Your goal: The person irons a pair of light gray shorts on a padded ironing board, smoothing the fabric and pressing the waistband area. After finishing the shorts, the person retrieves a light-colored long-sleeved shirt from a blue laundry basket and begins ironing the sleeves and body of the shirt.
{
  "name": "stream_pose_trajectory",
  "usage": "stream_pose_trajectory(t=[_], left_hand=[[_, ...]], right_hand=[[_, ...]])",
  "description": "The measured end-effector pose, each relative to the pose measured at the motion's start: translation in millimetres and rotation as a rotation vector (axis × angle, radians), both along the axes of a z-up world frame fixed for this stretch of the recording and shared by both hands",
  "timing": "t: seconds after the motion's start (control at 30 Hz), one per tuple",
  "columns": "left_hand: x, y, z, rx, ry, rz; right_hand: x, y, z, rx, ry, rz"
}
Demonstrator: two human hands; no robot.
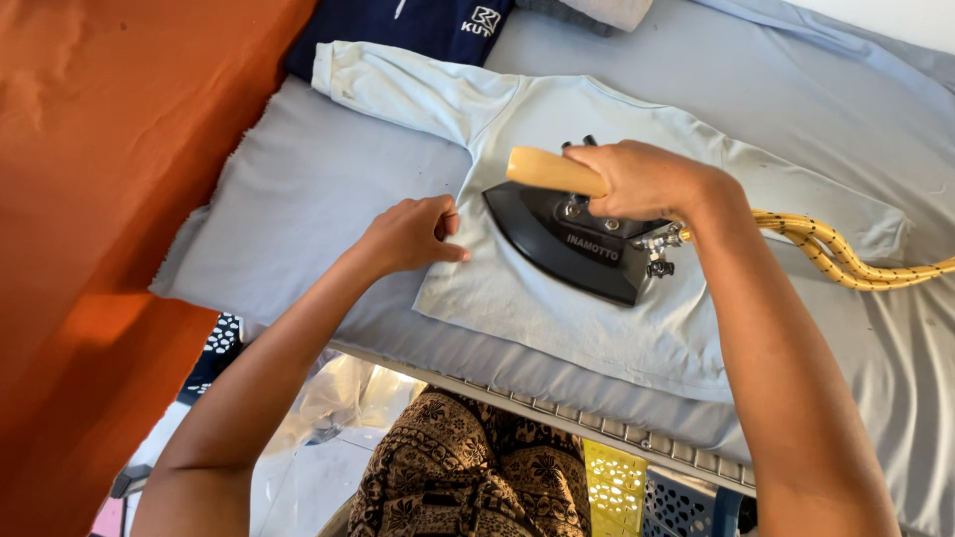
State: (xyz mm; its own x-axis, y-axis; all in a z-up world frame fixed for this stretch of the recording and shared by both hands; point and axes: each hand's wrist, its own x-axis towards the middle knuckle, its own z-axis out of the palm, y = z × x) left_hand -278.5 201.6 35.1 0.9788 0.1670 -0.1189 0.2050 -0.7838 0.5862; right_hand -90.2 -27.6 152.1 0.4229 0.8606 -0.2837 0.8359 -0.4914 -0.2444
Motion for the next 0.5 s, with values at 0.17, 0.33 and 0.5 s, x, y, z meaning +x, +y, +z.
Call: stream_pose_trajectory(t=[0.17, 0.33, 0.5], left_hand=[[-5, -15, 9, 0.037, 0.038, 0.087], [-14, -23, 4, 0.079, 0.038, 0.174], [-22, -9, -1, 0.026, -0.008, 0.131]], right_hand=[[-15, -10, -12, 0.063, -0.291, -0.133], [-16, -4, -29, 0.170, -0.602, -0.294], [-19, -1, -28, 0.166, -0.544, -0.279]])
